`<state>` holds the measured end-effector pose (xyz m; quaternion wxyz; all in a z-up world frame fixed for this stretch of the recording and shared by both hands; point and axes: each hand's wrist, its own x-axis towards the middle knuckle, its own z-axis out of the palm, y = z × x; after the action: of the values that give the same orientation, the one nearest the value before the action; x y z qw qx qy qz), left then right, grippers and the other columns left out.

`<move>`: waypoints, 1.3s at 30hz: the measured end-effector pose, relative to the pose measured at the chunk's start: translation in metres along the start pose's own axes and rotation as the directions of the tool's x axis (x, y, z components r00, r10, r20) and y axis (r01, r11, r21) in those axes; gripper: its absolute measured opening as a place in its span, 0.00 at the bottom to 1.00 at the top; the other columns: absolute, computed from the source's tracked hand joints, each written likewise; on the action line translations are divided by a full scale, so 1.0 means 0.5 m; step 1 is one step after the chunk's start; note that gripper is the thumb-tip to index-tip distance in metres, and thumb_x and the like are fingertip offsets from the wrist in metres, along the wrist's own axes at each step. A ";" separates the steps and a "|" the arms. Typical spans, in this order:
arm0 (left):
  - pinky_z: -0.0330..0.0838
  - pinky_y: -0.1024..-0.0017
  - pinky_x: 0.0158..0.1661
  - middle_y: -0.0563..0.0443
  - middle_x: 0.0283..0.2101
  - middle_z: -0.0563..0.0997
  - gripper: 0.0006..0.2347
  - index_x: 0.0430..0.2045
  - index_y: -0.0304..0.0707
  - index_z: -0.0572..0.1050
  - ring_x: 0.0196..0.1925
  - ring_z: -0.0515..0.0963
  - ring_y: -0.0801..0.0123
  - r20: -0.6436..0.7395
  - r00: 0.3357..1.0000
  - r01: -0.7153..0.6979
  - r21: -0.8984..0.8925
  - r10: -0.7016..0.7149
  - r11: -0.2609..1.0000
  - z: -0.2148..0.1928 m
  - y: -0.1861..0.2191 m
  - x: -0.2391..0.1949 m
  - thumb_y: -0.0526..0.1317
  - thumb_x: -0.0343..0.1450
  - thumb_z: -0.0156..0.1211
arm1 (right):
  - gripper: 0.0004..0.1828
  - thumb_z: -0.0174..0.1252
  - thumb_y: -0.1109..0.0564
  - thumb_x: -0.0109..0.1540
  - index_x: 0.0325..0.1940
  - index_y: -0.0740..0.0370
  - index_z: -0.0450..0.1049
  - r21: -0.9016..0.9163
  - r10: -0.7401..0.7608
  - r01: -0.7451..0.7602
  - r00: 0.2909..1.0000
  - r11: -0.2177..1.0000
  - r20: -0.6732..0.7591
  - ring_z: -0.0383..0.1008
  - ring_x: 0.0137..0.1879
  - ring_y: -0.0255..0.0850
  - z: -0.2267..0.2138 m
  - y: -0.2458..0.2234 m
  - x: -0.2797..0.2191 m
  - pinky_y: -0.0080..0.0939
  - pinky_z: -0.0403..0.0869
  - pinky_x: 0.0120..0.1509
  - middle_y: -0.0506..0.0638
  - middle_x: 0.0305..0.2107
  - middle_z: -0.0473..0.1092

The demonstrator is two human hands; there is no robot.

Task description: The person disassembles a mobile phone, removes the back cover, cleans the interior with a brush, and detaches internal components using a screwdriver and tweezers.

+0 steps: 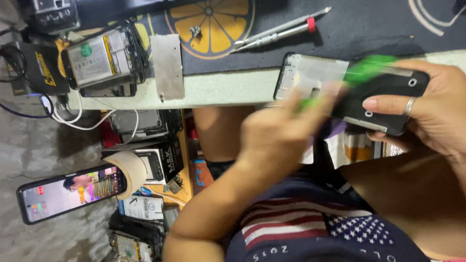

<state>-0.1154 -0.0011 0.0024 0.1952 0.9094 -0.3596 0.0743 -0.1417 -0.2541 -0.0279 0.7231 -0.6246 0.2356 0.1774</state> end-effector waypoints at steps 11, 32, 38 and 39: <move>0.70 0.64 0.27 0.48 0.39 0.76 0.19 0.62 0.49 0.75 0.25 0.75 0.62 -0.052 0.998 -0.042 -0.122 0.036 0.992 -0.031 0.022 0.021 0.33 0.74 0.61 | 0.22 0.60 0.70 0.59 0.58 0.72 0.73 -0.070 -0.022 0.017 0.997 0.997 -0.068 0.80 0.33 0.48 0.009 0.002 -0.008 0.45 0.81 0.30 0.64 0.36 0.77; 0.77 0.62 0.34 0.43 0.42 0.73 0.27 0.63 0.40 0.71 0.34 0.81 0.53 0.078 0.973 0.225 -0.088 -0.219 0.970 -0.056 -0.015 -0.141 0.24 0.66 0.56 | 0.16 0.55 0.60 0.65 0.53 0.76 0.74 0.030 0.041 -0.040 0.998 0.999 -0.039 0.79 0.30 0.48 -0.062 0.065 0.011 0.44 0.78 0.35 0.65 0.34 0.76; 0.77 0.60 0.36 0.41 0.43 0.73 0.26 0.65 0.38 0.70 0.35 0.80 0.52 0.023 0.986 0.165 -0.100 -0.163 0.981 -0.009 -0.038 -0.037 0.24 0.68 0.57 | 0.20 0.53 0.62 0.62 0.57 0.78 0.70 -0.035 0.050 -0.054 0.994 0.998 -0.099 0.81 0.32 0.54 -0.035 0.044 -0.020 0.52 0.81 0.36 0.70 0.36 0.76; 0.76 0.60 0.35 0.40 0.42 0.73 0.26 0.64 0.37 0.71 0.34 0.80 0.53 0.037 0.985 0.168 -0.092 -0.166 0.981 -0.013 -0.031 -0.039 0.24 0.69 0.57 | 0.21 0.54 0.62 0.63 0.57 0.79 0.70 -0.021 0.015 -0.017 0.995 1.000 -0.094 0.80 0.33 0.53 -0.036 0.046 -0.027 0.52 0.80 0.38 0.70 0.36 0.75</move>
<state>-0.1192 0.0241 -0.0015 0.2385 0.9271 -0.2879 0.0272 -0.1676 -0.2676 -0.0414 0.7030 -0.6381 0.2723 0.1563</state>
